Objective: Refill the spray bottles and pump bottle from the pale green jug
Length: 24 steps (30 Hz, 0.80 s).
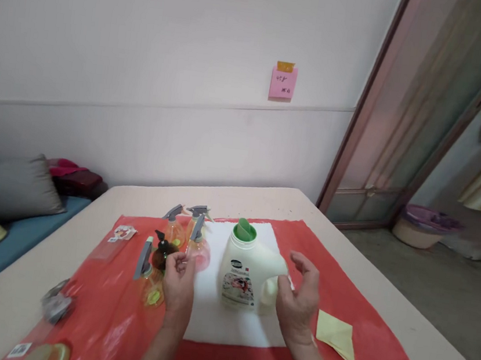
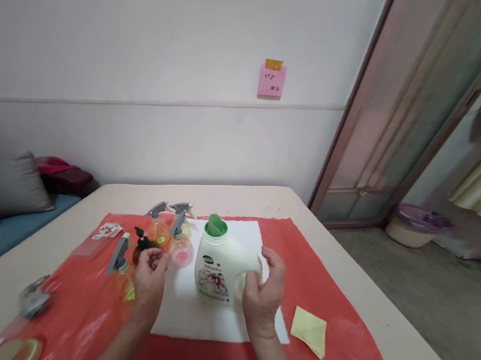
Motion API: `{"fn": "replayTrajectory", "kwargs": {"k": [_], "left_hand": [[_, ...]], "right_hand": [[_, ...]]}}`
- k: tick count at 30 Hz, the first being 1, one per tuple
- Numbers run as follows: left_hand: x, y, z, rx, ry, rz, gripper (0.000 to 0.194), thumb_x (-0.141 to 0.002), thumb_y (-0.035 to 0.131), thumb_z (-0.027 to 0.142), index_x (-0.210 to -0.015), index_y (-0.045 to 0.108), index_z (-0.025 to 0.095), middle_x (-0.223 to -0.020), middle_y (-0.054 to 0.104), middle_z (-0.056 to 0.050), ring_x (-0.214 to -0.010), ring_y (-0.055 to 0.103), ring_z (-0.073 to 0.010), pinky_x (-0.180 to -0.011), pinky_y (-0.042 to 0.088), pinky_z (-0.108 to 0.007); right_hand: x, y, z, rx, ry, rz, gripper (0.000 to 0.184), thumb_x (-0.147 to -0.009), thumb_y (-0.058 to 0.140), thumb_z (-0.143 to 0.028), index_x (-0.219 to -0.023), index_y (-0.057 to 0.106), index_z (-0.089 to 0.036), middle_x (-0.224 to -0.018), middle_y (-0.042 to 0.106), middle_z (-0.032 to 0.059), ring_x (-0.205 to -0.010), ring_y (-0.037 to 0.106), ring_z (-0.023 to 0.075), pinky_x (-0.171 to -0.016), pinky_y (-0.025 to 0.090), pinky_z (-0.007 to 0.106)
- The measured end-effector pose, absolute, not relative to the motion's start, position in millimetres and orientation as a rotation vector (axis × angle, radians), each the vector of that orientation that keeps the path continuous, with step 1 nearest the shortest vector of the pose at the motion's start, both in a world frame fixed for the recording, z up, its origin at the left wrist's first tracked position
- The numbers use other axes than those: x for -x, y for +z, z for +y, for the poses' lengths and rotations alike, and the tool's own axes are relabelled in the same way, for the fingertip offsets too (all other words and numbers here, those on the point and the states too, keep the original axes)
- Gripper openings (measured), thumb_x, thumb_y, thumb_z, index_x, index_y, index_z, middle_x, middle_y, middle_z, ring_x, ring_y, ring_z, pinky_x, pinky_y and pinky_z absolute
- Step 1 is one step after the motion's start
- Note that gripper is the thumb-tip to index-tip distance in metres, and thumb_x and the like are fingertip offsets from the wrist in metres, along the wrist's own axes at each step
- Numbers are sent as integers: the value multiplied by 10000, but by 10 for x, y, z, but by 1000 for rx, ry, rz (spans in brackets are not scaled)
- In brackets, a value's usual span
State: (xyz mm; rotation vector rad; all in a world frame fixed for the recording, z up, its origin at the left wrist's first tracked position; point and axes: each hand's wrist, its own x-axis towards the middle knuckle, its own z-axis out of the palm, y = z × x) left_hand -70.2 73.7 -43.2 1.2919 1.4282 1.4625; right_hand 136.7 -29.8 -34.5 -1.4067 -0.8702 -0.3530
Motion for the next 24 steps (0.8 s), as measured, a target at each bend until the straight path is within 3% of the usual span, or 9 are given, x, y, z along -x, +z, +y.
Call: {"fn": "replayTrajectory", "kwargs": {"k": [4,8,12,17,19,21,24], "left_hand": [[698,-583,959,-1339,1451,1448,409,-778,674,447,-1082,547,204,-959,646,-57,-872,662,-226,-798,543,-367],[654,-542,991,-1479,1450,1471,431,-775,717,378,-1147,584,205,-1155,641,-110,-1097,628,-280,-999,493,-463],[768,-382,755,-1940,1847,1305,262,-888,650,272,-1133,588,204,-1147,631,-106,-1124,622,-249,-1013,497,-440],[1244,-275,597,-1819,2362,1230,477,-746,768,213,-1123,477,222,-1221,561,-88,-1190,598,-250,-1082,465,-496],[1438,-339,655,-1486,2278,1450,561,-695,766,271,-1137,421,238,-1274,527,-92,-1256,560,-274,-1145,402,-533],[1555,-464,749,-1185,1931,1762,636,-650,758,331,-1166,392,261,-1318,501,-93,-1298,526,-304,-1159,382,-540],[1570,-677,874,-1086,1690,1853,787,-488,830,317,-1148,406,256,-1309,501,-144,-1296,496,-442,-1067,414,-661]], "right_hand": [[-1444,-613,-311,1559,-312,-1009,442,-832,544,-251,-1268,594,-193,-1227,672,132,-1162,632,306,-996,513,512],[-1554,-670,-301,1631,-57,-948,400,-898,524,-384,-1238,658,-221,-1221,716,106,-1127,660,282,-969,532,464],[-1614,-637,-256,1607,108,-836,468,-850,591,-540,-1185,721,-240,-1225,738,89,-1110,669,287,-986,517,450],[-1617,-579,-234,1633,223,-766,554,-779,583,-549,-1195,732,-214,-1200,744,107,-1086,670,306,-973,510,467],[-1614,-546,-254,1673,227,-790,601,-761,557,-519,-1242,710,-191,-1248,724,130,-1098,662,311,-981,504,473],[-1617,-510,-283,1700,221,-799,658,-735,539,-490,-1290,678,-165,-1299,697,154,-1109,654,315,-993,494,478],[-1636,-467,-310,1677,266,-746,662,-694,564,-484,-1260,684,-161,-1284,698,163,-1121,639,322,-1015,465,485]]}}
